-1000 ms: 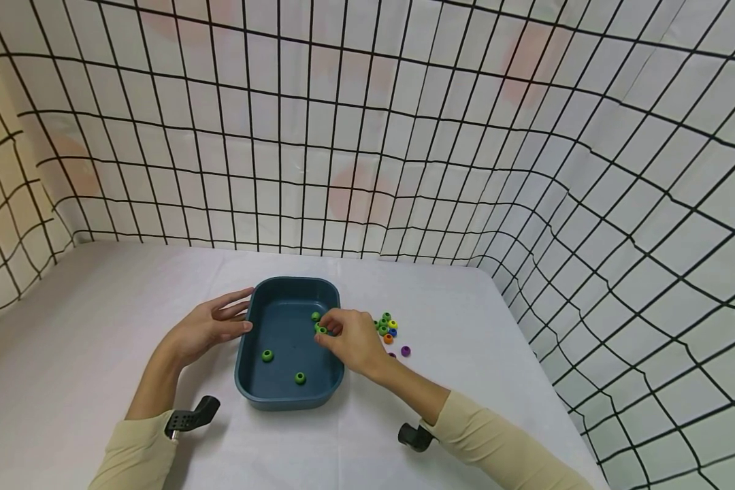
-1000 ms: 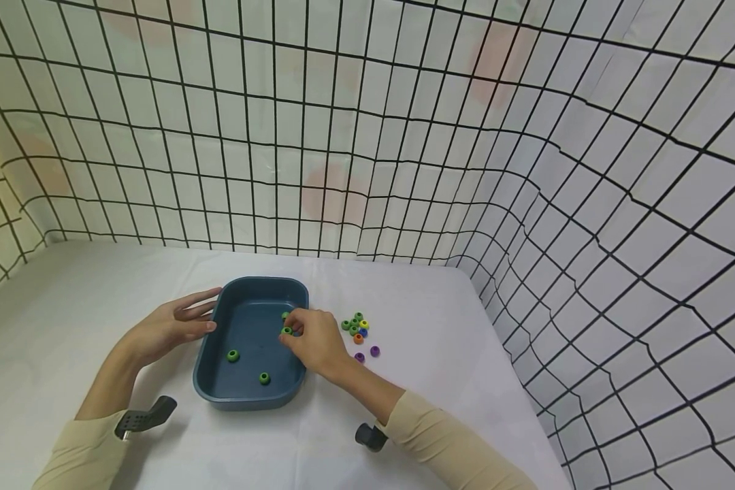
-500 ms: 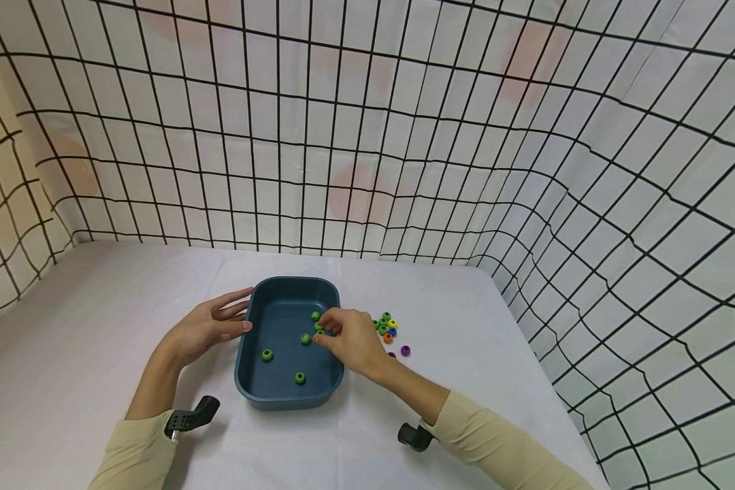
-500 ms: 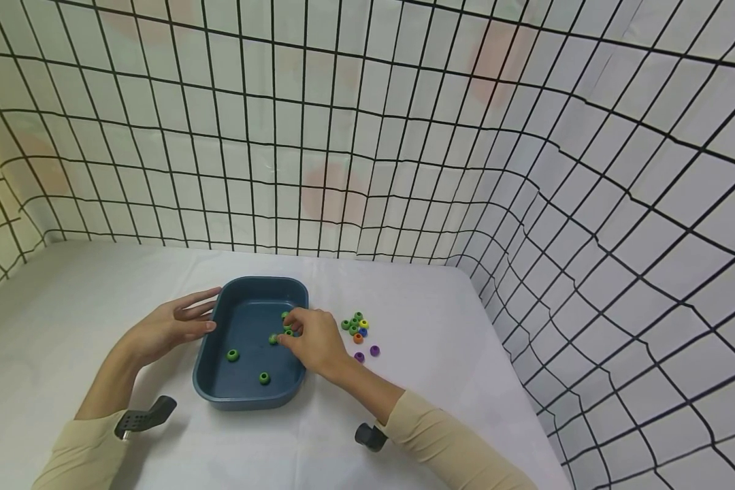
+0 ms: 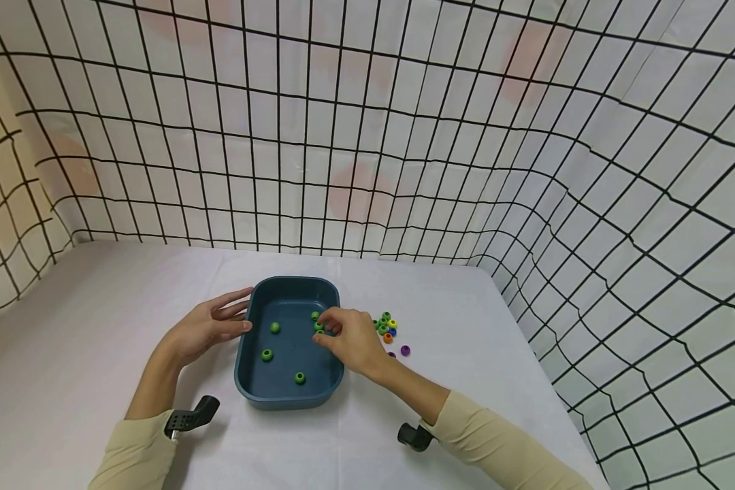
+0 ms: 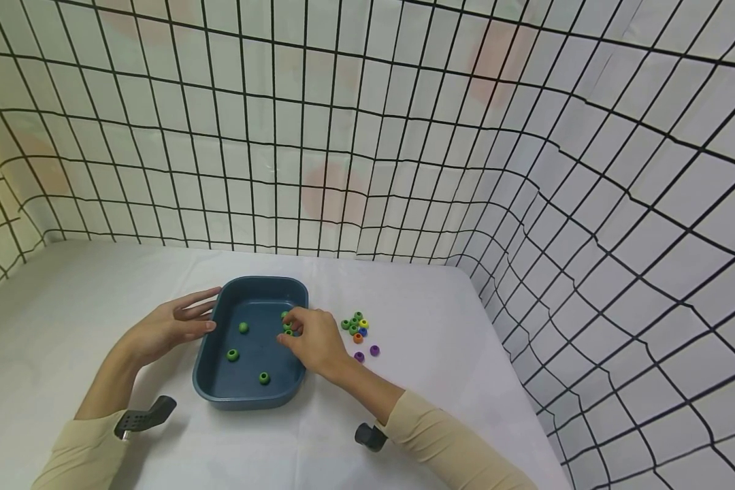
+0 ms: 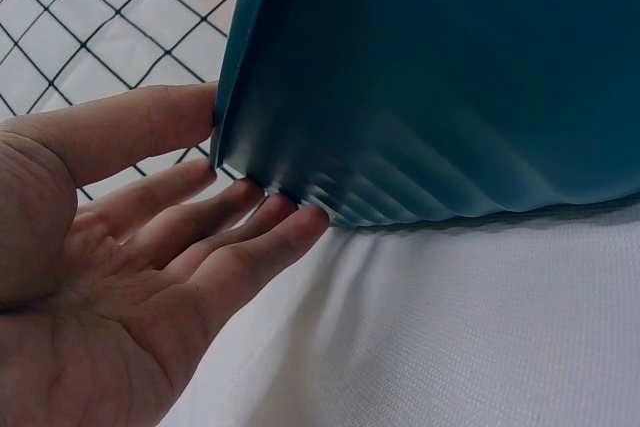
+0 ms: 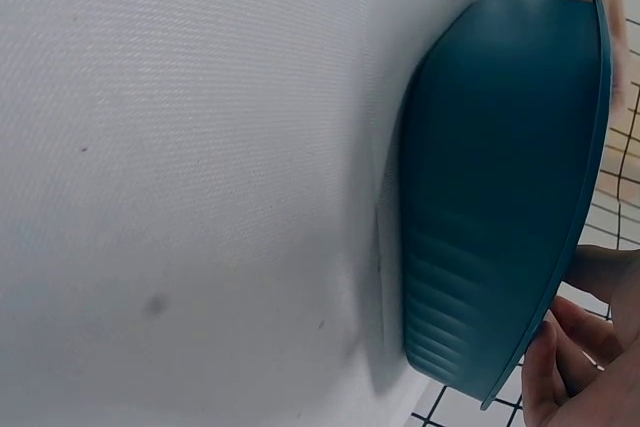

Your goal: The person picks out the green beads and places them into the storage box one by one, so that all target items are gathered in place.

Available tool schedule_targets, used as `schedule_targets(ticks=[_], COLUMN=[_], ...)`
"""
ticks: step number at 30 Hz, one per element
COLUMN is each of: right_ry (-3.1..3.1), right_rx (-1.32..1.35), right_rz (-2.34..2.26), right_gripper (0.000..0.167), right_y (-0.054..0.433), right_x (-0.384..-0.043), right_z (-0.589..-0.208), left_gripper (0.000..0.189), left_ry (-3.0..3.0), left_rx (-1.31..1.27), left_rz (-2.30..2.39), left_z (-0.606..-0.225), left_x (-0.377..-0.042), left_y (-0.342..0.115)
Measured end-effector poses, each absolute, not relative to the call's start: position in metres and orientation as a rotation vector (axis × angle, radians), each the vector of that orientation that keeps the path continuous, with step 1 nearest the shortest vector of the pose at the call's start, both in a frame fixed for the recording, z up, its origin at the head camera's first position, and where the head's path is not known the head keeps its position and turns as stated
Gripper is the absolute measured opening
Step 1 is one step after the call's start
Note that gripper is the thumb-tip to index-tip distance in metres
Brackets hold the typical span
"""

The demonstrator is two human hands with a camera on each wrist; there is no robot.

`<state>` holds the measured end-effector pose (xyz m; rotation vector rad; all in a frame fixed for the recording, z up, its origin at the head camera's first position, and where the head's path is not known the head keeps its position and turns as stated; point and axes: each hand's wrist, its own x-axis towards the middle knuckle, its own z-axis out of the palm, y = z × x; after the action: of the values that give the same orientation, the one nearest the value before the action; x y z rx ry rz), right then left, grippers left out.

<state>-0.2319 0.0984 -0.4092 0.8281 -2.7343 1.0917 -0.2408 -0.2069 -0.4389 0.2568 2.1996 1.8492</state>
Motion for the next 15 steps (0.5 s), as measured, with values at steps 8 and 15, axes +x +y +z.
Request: schedule_targets(ticks=[8,15], right_ry=[-2.735,-2.727], right_rx=[0.821,0.819], right_rz=[1.092,1.088], right_gripper=[0.029,0.03], right_y=[0.0988,0.0986], right_x=[-0.2321,-0.2322], right_z=[-0.4098,-0.4098], left_gripper=[0.083,0.084], left_ry=[2.195,2.19], left_rx=[0.252,0.248], left_rz=[1.848,1.855], left_z=[-0.438,-0.4382], left_x=[-0.2409,-0.2405], left_y=[-0.2067,-0.2062])
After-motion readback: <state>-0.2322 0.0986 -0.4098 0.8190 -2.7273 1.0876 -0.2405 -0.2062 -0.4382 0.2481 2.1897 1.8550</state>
